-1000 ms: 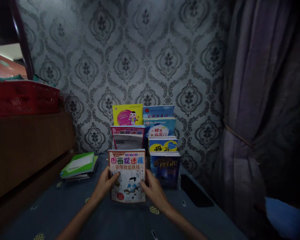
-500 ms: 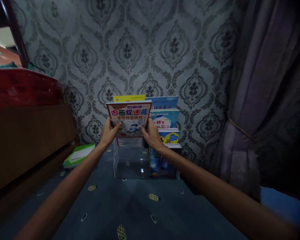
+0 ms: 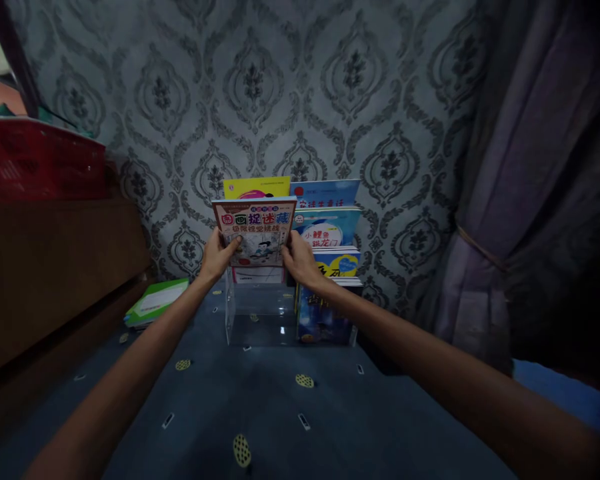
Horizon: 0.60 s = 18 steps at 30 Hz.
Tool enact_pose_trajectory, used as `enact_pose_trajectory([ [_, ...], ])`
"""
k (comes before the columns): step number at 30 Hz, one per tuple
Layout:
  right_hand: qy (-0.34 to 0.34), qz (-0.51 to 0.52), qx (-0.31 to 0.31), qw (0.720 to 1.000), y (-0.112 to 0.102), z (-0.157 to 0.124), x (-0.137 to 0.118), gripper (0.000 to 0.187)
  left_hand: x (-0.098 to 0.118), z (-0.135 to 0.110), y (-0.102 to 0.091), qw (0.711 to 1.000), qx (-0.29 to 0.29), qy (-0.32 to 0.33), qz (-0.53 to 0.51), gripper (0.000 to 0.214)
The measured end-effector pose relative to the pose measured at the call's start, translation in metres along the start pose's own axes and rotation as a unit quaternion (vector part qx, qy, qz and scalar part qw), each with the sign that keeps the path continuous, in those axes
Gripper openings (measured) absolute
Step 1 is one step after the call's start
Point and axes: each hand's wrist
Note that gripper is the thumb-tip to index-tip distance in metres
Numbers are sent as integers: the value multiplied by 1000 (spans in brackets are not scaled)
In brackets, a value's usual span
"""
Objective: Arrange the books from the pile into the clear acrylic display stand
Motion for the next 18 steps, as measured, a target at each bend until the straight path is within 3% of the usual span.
enact_pose_trajectory([
  [12, 24, -10, -28, 999, 2, 1, 10, 16, -14, -3, 4, 999, -7, -33, 15, 48],
  [18, 19, 17, -17, 1000, 4, 5, 3, 49, -22, -5, 7, 996, -6, -68, 56, 40],
])
Point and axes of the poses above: each hand's wrist, its own z-axis towards the middle knuckle, its own y-axis out of the palm, x = y × z, and after that the axes turned 15 degrees about z, right-handed
